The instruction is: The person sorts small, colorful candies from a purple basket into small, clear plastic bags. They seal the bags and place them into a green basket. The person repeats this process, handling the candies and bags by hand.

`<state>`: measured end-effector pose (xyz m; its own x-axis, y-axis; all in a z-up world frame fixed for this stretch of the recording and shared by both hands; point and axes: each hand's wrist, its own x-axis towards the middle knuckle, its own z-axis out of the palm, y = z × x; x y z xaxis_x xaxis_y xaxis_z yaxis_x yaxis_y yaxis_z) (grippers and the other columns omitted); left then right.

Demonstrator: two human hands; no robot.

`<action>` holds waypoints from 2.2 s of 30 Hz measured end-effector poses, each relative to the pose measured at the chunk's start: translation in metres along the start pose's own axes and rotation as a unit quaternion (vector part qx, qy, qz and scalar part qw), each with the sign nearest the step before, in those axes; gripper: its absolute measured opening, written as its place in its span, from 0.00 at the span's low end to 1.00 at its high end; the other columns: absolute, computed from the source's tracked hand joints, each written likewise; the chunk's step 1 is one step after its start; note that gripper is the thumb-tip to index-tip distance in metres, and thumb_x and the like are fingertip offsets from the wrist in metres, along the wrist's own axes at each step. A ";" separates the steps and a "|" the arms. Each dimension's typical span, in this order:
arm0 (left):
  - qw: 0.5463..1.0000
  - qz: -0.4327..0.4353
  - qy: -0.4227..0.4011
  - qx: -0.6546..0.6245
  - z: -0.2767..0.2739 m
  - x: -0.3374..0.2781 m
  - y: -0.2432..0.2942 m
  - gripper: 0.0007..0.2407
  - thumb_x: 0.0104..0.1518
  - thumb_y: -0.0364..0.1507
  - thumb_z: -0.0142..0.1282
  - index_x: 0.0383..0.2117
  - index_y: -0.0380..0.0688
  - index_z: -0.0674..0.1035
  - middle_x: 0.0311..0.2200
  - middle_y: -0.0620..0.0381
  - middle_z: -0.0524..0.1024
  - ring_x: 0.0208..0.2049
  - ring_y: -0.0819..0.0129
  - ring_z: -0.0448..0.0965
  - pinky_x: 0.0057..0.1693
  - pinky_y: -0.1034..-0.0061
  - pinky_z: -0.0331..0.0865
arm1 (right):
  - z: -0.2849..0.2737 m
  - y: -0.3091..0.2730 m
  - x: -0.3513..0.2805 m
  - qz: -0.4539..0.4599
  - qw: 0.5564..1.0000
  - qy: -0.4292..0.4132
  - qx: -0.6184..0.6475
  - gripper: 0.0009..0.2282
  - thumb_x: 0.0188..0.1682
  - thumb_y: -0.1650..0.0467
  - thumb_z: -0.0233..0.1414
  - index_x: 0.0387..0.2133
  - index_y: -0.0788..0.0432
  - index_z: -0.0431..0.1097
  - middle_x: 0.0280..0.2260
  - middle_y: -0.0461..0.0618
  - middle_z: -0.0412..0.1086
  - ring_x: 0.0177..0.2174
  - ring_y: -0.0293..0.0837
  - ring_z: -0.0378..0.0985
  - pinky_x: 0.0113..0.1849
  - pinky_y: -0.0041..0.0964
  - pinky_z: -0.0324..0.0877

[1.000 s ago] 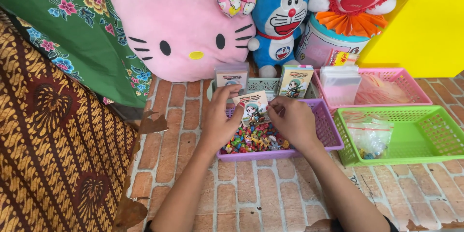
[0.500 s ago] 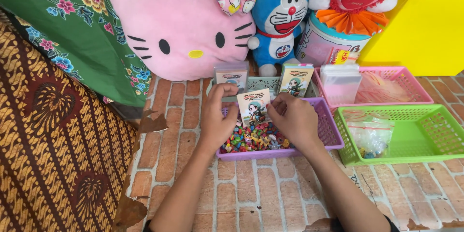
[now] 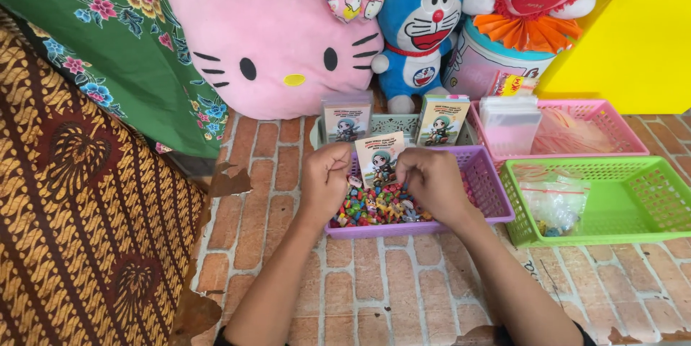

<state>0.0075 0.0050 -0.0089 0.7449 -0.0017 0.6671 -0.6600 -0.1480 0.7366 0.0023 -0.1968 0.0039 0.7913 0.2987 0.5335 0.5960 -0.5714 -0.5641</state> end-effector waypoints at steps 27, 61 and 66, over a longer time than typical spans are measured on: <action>0.985 0.107 -0.006 0.133 0.046 0.016 0.069 0.35 0.47 0.24 0.55 0.66 0.36 0.57 0.70 0.32 0.46 0.70 0.27 0.38 0.69 0.32 0.34 | -0.124 0.052 -0.021 0.021 0.973 0.171 -0.152 0.10 0.44 0.82 0.51 0.37 0.62 0.74 0.28 0.60 0.69 0.32 0.61 0.78 0.39 0.50 0.72; 0.899 0.027 -0.283 0.332 0.197 0.059 -0.036 0.25 0.50 0.34 0.59 0.59 0.53 0.74 0.61 0.61 0.71 0.72 0.50 0.46 0.67 0.36 0.42 | -0.156 0.171 -0.029 0.074 0.965 0.059 -0.244 0.07 0.44 0.72 0.61 0.34 0.49 0.73 0.40 0.48 0.65 0.44 0.54 0.68 0.45 0.47 0.69; 0.921 0.001 -0.271 0.281 0.199 0.057 -0.042 0.25 0.51 0.36 0.58 0.59 0.55 0.74 0.61 0.62 0.71 0.72 0.50 0.47 0.67 0.36 0.43 | -0.162 0.159 -0.028 0.067 0.970 0.062 -0.224 0.07 0.46 0.72 0.59 0.36 0.51 0.71 0.41 0.52 0.65 0.46 0.59 0.69 0.46 0.52 0.68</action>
<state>0.0975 -0.1857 -0.0243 0.7840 -0.4728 0.4024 -0.6196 -0.6363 0.4595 0.0525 -0.4196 0.0009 0.8190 0.1206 0.5610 0.3480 -0.8818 -0.3184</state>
